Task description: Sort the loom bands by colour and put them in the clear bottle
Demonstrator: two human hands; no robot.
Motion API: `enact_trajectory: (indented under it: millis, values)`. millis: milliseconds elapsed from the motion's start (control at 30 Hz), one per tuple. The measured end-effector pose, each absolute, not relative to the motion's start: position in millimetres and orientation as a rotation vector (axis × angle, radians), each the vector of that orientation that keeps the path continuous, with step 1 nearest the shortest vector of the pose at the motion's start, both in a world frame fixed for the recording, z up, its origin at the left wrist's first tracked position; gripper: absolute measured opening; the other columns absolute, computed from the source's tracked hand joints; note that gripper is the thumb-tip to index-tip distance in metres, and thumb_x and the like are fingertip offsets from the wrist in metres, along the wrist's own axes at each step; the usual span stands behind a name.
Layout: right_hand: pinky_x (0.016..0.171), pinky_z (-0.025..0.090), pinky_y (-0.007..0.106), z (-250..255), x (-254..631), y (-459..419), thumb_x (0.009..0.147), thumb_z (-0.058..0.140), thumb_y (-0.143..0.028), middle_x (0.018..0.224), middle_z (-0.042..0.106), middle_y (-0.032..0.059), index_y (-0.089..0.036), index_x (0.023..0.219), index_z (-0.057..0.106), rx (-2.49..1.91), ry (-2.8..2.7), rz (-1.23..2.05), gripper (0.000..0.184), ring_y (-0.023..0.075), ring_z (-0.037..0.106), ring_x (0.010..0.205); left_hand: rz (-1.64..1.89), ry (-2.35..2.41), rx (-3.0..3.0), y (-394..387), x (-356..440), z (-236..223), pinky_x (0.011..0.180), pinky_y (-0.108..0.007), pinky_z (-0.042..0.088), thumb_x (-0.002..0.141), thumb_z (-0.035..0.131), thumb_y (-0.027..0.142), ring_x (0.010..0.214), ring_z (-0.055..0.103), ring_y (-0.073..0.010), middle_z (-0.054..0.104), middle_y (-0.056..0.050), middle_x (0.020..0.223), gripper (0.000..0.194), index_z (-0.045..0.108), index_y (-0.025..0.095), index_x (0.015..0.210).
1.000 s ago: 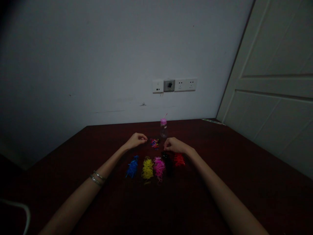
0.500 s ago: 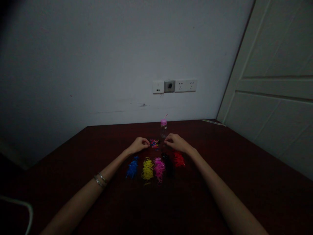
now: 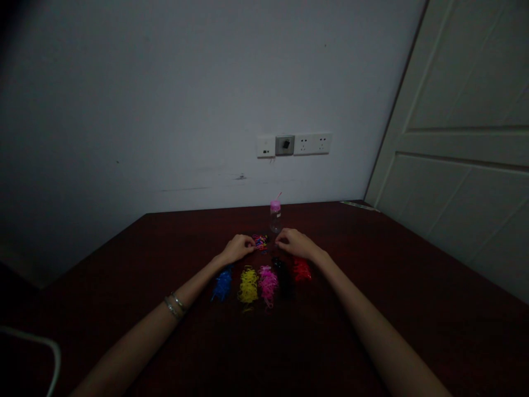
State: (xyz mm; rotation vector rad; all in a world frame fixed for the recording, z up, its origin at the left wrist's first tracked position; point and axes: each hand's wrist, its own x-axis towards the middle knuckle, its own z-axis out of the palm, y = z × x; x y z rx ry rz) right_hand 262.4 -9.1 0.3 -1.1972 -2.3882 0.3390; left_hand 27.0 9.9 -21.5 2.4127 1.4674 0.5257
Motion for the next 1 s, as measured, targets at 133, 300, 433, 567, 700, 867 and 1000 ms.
enact_trajectory:
  millis: [133,300,433,567,700,867,1000]
  values:
    - [0.074,0.042,0.026,-0.5,262.3,-8.3,0.077,0.049,-0.025,0.089,0.064,0.0074,-0.016,0.085,0.067,-1.206,-2.407,0.312,0.021,0.0176,0.058,0.081,0.501,1.474,2.417,10.2,27.2,-22.5,0.058,-0.019,0.038,0.073,0.053,0.03,0.071,0.058,-0.0141,0.066,-0.003,0.08,0.02,0.068,0.018,0.082]
    - [0.074,0.042,0.026,0.4,262.1,-9.7,0.077,0.049,-0.024,0.09,0.063,0.0073,-0.017,0.086,0.066,-1.203,-2.412,0.313,0.021,0.0178,0.058,0.082,0.507,1.476,2.412,7.9,27.8,-20.6,0.06,-0.019,0.039,0.074,0.052,0.029,0.074,0.058,-0.0146,0.066,-0.003,0.084,0.022,0.068,0.018,0.084]
    - [0.074,0.042,0.026,0.9,261.9,-11.0,0.077,0.049,-0.024,0.09,0.063,0.0071,-0.017,0.085,0.066,-1.212,-2.402,0.311,0.02,0.0177,0.058,0.081,0.52,1.466,2.415,7.2,27.4,-20.1,0.06,-0.019,0.04,0.073,0.052,0.026,0.074,0.058,-0.0143,0.066,-0.003,0.083,0.02,0.068,0.018,0.083]
    - [0.074,0.042,0.027,0.7,262.3,-10.3,0.077,0.05,-0.024,0.09,0.063,0.0072,-0.017,0.084,0.067,-1.205,-2.399,0.319,0.02,0.0182,0.058,0.081,0.565,1.433,2.42,9.9,25.4,-22.7,0.062,-0.02,0.04,0.073,0.052,0.026,0.073,0.058,-0.0141,0.066,-0.003,0.082,0.02,0.068,0.018,0.082]
    - [0.075,0.042,0.027,0.2,263.1,-9.3,0.077,0.05,-0.024,0.09,0.063,0.0072,-0.017,0.085,0.066,-1.196,-2.407,0.319,0.02,0.0186,0.058,0.082,0.614,1.411,2.398,14.5,23.4,-27.0,0.064,-0.02,0.04,0.071,0.052,0.026,0.072,0.057,-0.0138,0.066,-0.003,0.081,0.02,0.068,0.018,0.08]
    - [0.075,0.042,0.028,-0.1,263.0,-10.1,0.078,0.049,-0.024,0.09,0.064,0.0076,-0.017,0.085,0.067,-1.192,-2.408,0.3,0.02,0.0182,0.058,0.081,0.672,1.359,2.35,19.4,21.7,-31.3,0.063,-0.02,0.04,0.069,0.052,0.025,0.068,0.057,-0.0127,0.066,-0.003,0.076,0.021,0.069,0.016,0.079]
    - [0.073,0.043,0.027,0.1,263.0,-10.3,0.077,0.05,-0.024,0.089,0.064,0.0072,-0.017,0.084,0.067,-1.19,-2.394,0.318,0.019,0.0178,0.058,0.08,0.763,1.303,2.309,20.6,19.2,-24.5,0.058,-0.02,0.038,0.069,0.052,0.027,0.064,0.055,-0.0121,0.065,-0.003,0.072,0.023,0.069,0.013,0.077]
